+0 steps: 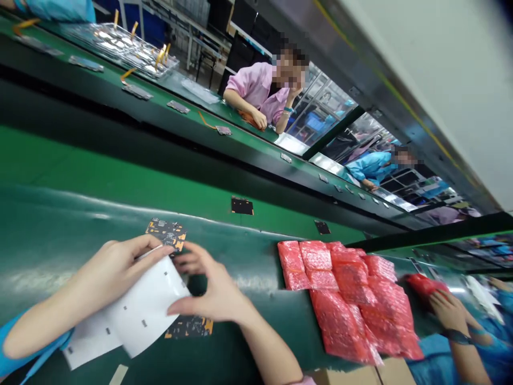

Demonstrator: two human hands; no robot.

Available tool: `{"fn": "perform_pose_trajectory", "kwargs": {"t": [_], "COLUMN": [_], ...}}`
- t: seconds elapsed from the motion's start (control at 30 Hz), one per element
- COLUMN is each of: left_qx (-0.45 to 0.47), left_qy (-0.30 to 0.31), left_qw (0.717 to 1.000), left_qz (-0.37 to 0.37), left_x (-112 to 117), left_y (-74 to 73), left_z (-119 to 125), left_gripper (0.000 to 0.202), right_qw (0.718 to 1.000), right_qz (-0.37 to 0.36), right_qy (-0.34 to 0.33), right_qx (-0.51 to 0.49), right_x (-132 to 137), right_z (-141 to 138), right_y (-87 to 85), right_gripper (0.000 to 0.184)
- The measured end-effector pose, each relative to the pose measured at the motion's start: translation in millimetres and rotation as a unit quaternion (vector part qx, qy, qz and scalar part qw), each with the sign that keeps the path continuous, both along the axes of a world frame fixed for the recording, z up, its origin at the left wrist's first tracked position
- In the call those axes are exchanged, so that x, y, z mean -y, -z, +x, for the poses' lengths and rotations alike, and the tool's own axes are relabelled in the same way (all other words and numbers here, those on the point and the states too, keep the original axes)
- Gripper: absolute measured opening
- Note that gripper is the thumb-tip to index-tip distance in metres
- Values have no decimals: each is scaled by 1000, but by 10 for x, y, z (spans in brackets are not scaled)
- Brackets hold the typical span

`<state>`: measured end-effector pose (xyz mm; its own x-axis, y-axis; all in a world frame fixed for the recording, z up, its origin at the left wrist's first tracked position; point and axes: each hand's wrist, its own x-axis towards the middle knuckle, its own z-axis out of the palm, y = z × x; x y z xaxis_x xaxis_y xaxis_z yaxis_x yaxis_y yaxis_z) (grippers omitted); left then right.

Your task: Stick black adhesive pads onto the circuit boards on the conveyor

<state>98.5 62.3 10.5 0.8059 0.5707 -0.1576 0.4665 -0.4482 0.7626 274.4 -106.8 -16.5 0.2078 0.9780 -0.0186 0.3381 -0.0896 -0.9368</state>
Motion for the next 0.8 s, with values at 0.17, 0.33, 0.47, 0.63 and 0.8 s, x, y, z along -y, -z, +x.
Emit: {"fn": "perform_pose_trajectory", "kwargs": {"t": [0.17, 0.33, 0.47, 0.63, 0.8], "left_qx": [58, 103, 123, 155, 167], "left_qy": [16, 80, 30, 96, 90], "left_qw": [993, 980, 984, 980, 979], "left_qz": [-104, -149, -127, -82, -74], "left_x": [164, 266, 353, 472, 621], "left_y": [-4, -56, -139, -175, -226], "left_z": [51, 25, -7, -129, -148], "left_gripper": [62, 59, 49, 35, 28], "right_qw": [992, 886, 852, 936, 975], "right_qz": [33, 301, 334, 247, 157], "right_qy": [121, 159, 107, 118, 145], "right_qx": [23, 314, 389, 219, 54], "right_x": [196, 312, 432, 505, 496], "right_z": [-276, -209, -232, -161, -169], "right_y": [-187, -230, -267, -407, -484], "right_gripper": [26, 36, 29, 41, 9]}}
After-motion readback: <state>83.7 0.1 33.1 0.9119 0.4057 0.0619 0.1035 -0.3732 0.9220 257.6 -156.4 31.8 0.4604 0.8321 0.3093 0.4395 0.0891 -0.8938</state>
